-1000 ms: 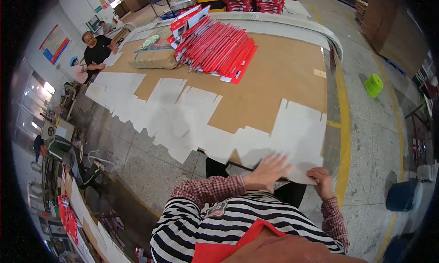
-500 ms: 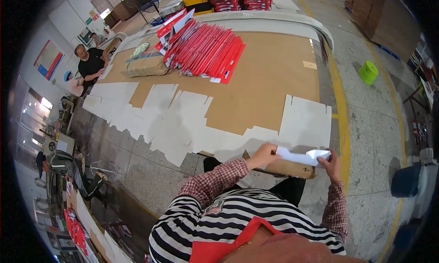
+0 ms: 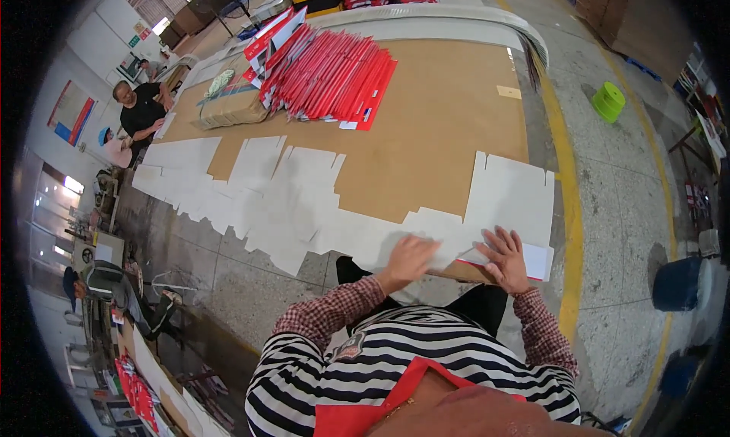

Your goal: Manually folding and stacking paper folders at a large workstation.

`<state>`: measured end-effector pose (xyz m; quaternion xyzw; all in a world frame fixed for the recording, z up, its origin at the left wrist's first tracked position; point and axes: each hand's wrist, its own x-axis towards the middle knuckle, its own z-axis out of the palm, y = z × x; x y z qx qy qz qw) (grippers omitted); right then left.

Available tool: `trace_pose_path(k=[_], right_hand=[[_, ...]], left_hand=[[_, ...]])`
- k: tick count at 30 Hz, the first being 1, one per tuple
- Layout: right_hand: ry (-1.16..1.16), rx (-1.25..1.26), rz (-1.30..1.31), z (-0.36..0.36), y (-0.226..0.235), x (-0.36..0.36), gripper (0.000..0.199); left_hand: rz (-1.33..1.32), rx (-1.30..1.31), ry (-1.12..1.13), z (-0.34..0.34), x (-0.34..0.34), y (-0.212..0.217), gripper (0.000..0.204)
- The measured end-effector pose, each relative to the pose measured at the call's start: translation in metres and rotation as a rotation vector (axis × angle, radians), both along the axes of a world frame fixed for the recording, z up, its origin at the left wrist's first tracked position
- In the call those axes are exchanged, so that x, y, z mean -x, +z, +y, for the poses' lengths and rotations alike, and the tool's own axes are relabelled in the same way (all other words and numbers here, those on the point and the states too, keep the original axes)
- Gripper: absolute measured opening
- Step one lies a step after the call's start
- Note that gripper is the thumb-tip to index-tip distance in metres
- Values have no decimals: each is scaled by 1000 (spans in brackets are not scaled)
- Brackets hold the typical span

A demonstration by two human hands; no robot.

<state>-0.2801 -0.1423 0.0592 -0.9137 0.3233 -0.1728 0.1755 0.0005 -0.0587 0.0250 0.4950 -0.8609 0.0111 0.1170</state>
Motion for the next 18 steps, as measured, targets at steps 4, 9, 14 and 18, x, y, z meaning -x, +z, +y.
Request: trace_pose_path(k=[4, 9, 14, 18], right_hand=[[1, -53, 34, -1, -2, 2, 50], [-5, -53, 106, 4, 1, 0, 49], [-423, 147, -91, 40, 7, 8, 48], [-1065, -516, -1601, 54, -36, 45, 56]], left_hand=[[603, -353, 452, -13, 2, 7, 44], [264, -4, 252, -10, 37, -20, 53], [69, -83, 44, 4, 71, -1, 90], [48, -150, -24, -3, 73, 12, 106]])
